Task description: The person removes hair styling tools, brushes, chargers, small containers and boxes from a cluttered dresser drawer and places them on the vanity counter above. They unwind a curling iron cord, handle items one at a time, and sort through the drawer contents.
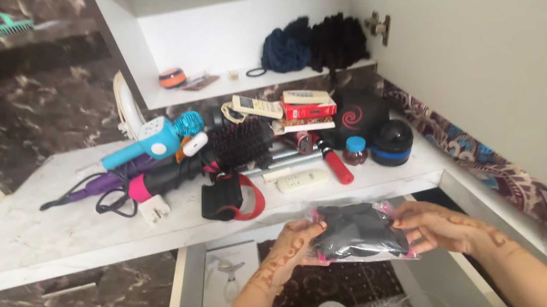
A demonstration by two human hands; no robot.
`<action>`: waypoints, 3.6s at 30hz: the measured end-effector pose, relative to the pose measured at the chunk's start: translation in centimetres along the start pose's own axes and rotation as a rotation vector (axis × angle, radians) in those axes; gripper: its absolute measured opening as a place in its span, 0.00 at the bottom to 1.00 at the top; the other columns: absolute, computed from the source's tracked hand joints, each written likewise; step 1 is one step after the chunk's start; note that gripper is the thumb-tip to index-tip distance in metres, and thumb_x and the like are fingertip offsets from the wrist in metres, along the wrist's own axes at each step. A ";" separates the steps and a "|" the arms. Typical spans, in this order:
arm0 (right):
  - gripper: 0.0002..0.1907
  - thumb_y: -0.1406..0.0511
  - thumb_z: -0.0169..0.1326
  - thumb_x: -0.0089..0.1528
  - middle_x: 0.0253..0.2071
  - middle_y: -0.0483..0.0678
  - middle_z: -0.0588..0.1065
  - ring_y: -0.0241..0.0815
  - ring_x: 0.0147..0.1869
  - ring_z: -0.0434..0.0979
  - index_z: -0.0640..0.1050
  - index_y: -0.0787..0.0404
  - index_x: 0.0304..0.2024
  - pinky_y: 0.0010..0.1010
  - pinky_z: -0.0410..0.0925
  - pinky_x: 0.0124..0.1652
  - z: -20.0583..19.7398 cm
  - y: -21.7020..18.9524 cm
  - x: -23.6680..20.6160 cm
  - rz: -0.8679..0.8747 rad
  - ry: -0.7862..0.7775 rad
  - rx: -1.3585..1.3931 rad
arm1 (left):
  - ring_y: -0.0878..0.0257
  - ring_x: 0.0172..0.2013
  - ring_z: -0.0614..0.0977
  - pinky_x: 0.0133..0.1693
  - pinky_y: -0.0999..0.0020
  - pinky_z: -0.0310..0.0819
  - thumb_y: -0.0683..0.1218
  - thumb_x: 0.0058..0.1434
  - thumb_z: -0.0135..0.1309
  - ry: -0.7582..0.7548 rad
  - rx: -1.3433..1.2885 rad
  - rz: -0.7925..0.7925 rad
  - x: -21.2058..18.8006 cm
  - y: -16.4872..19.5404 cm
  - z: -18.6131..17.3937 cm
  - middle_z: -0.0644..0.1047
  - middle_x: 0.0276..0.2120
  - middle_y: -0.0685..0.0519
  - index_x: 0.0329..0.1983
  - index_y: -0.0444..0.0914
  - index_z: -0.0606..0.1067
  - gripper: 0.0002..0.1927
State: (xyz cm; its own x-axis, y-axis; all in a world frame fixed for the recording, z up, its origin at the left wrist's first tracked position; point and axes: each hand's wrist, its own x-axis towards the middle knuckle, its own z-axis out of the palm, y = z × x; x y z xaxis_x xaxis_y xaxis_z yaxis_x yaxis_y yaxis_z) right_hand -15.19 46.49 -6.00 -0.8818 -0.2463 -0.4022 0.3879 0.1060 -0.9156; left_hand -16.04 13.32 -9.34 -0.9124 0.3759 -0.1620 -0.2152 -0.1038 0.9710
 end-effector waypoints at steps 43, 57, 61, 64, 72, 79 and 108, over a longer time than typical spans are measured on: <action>0.20 0.62 0.55 0.61 0.55 0.60 0.78 0.57 0.62 0.77 0.80 0.61 0.55 0.37 0.66 0.62 -3.1 -19.6 20.7 -0.822 0.780 -0.570 | 0.52 0.65 0.61 0.64 0.44 0.48 0.48 0.51 0.69 0.802 0.905 0.795 19.4 16.5 -0.1 0.76 0.56 0.56 0.56 0.49 0.76 0.28; 0.18 0.62 0.56 0.63 0.58 0.61 0.75 0.61 0.64 0.73 0.81 0.60 0.54 0.44 0.64 0.63 -0.9 -20.6 16.6 -1.037 0.833 -0.729 | 0.42 0.68 0.53 0.63 0.41 0.50 0.49 0.49 0.69 0.792 0.862 0.841 13.4 17.9 3.1 0.53 0.71 0.51 0.64 0.51 0.70 0.38; 0.16 0.63 0.58 0.61 0.55 0.58 0.77 0.56 0.60 0.75 0.82 0.58 0.50 0.41 0.67 0.59 2.1 -19.8 12.1 -1.058 0.797 -0.670 | 0.44 0.67 0.57 0.63 0.42 0.52 0.47 0.51 0.67 0.768 0.827 0.883 9.6 16.4 5.1 0.57 0.68 0.53 0.62 0.49 0.71 0.33; 0.13 0.65 0.57 0.61 0.51 0.56 0.78 0.52 0.54 0.79 0.84 0.58 0.48 0.38 0.70 0.54 4.7 -17.9 8.0 -1.125 0.704 -0.667 | 0.46 0.65 0.60 0.62 0.44 0.54 0.47 0.53 0.66 0.693 0.818 0.921 6.5 13.7 6.1 0.63 0.64 0.53 0.58 0.48 0.73 0.28; 0.10 0.68 0.53 0.63 0.36 0.48 0.83 0.36 0.43 0.84 0.83 0.62 0.43 0.27 0.77 0.47 8.9 -7.4 2.2 -0.859 0.190 -0.434 | 0.53 0.39 0.84 0.44 0.60 0.78 0.47 0.63 0.57 0.421 0.722 0.791 2.0 2.5 4.8 0.82 0.34 0.52 0.40 0.43 0.78 0.05; 0.13 0.70 0.53 0.58 0.27 0.48 0.82 0.42 0.34 0.83 0.85 0.60 0.42 0.33 0.76 0.39 8.8 1.4 4.6 -0.533 0.030 -0.883 | 0.48 0.37 0.84 0.40 0.55 0.80 0.47 0.57 0.58 0.241 1.210 0.509 2.9 -9.6 1.2 0.83 0.34 0.48 0.36 0.46 0.80 0.05; 0.38 0.74 0.57 0.52 0.51 0.60 0.75 0.59 0.52 0.78 0.64 0.59 0.65 0.44 0.72 0.51 9.3 17.0 16.4 -0.333 -0.025 -0.812 | 0.37 0.58 0.71 0.58 0.52 0.67 0.33 0.41 0.63 0.276 0.784 0.259 8.7 -22.4 -2.2 0.71 0.56 0.32 0.67 0.32 0.60 0.47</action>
State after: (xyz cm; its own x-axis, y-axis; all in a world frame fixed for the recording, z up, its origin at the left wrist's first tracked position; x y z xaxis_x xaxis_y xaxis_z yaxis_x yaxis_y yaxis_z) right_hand -20.60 35.31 -28.10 -0.9052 -0.4067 -0.1229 -0.2076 0.6757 -0.7074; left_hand -19.92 16.84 -32.85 -0.9731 0.1809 0.1428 0.2202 0.5468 0.8078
